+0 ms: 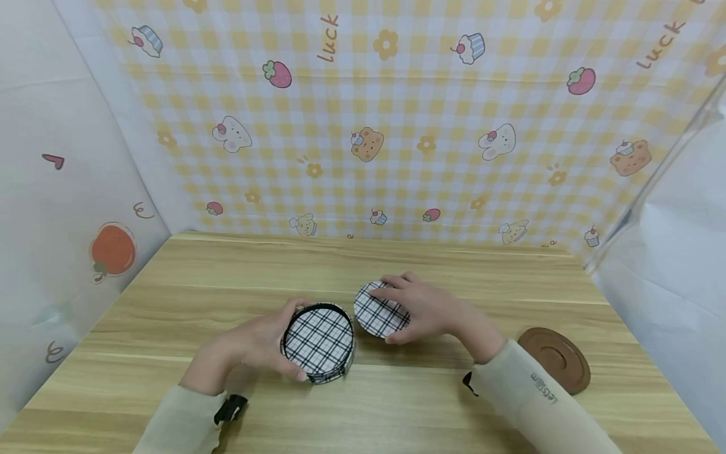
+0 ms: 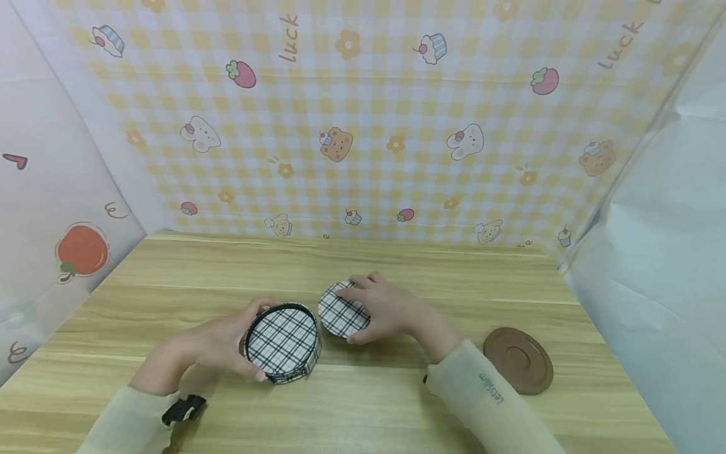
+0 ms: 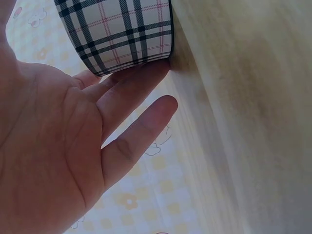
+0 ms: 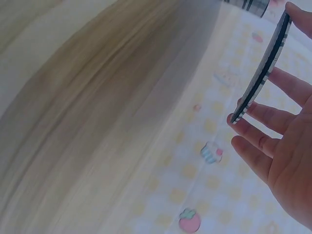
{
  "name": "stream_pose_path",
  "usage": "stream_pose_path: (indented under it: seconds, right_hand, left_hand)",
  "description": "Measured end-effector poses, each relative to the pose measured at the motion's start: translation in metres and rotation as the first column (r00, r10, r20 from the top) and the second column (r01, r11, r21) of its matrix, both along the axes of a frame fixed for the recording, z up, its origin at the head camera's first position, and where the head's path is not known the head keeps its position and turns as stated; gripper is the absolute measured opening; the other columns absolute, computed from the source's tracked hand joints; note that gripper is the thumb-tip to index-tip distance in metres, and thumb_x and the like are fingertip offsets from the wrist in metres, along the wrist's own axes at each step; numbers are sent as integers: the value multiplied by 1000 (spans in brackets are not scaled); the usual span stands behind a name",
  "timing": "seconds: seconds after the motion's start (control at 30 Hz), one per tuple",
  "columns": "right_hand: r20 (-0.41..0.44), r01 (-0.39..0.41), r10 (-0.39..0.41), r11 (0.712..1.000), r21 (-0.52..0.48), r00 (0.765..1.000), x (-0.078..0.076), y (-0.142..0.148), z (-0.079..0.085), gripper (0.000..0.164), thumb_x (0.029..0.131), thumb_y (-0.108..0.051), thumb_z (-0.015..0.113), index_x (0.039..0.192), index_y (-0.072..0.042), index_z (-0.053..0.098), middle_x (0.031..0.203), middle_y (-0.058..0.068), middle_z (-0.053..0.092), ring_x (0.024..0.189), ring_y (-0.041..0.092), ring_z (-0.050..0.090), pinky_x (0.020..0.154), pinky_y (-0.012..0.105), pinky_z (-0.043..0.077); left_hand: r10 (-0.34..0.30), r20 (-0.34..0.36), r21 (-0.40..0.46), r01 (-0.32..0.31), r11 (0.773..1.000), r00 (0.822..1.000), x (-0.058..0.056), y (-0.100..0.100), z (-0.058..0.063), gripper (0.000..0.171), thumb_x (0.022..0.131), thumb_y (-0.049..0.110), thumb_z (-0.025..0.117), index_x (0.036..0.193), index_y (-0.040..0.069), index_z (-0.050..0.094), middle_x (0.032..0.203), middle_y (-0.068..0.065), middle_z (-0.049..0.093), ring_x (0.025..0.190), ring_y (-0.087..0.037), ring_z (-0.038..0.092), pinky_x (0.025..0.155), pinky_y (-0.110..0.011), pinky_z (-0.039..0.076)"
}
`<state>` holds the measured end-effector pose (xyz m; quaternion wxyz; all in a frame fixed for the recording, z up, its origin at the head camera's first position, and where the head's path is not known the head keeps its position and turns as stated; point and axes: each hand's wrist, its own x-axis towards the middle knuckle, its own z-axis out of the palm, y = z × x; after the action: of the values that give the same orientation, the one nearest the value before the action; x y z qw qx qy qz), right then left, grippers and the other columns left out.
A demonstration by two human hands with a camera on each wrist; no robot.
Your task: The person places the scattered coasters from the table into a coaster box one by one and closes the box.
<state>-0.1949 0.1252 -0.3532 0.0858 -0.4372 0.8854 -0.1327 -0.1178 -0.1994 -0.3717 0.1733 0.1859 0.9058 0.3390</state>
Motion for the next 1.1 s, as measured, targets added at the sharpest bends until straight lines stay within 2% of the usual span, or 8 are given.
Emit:
stream_pose_path:
  seconds: [0.23,0.47,0.7,1.0,1.1]
  right_hand:
    - [16,-63,64,998,-16,998,9,-25,1,79,79,-47,75,148,-21,47,156,18,38,134,33,42,105,51,47]
    - [34,-109,110,994,-16,993,17,-46,2,80,79,-50,75,149,-22,46,157,14,37,134,30,40,104,48,48]
    - [3,-159,159,987,7,987,24,-62,-1,82,80,-55,74,150,-25,43,157,10,37,133,27,41,103,42,50]
    - [-23,-200,200,979,34,979,29,-80,-2,82,81,-55,74,151,-26,43,157,6,37,132,25,42,101,37,51]
    - [-43,-206,208,978,41,977,30,-85,-3,82,80,-56,73,151,-26,43,157,6,37,132,24,43,100,35,51]
  left_hand:
    - [-7,-5,2,7,1000,1000,-1,-1,-2,122,58,47,92,150,10,20,136,-18,52,118,-32,56,99,-56,48]
    - [-33,22,44,32,999,999,-3,-7,-4,119,61,44,91,150,10,20,142,-17,49,121,-32,55,102,-55,45]
    - [-84,23,95,82,992,996,-6,-15,-6,107,68,40,89,149,10,25,145,-16,48,128,-34,50,106,-55,40]
    - [-130,31,126,125,984,991,-9,-17,-8,110,70,38,88,153,9,22,144,-17,48,127,-36,51,105,-56,41]
    - [-130,40,109,125,986,991,-9,-18,-7,110,71,39,88,153,9,21,145,-19,47,126,-35,52,104,-57,42]
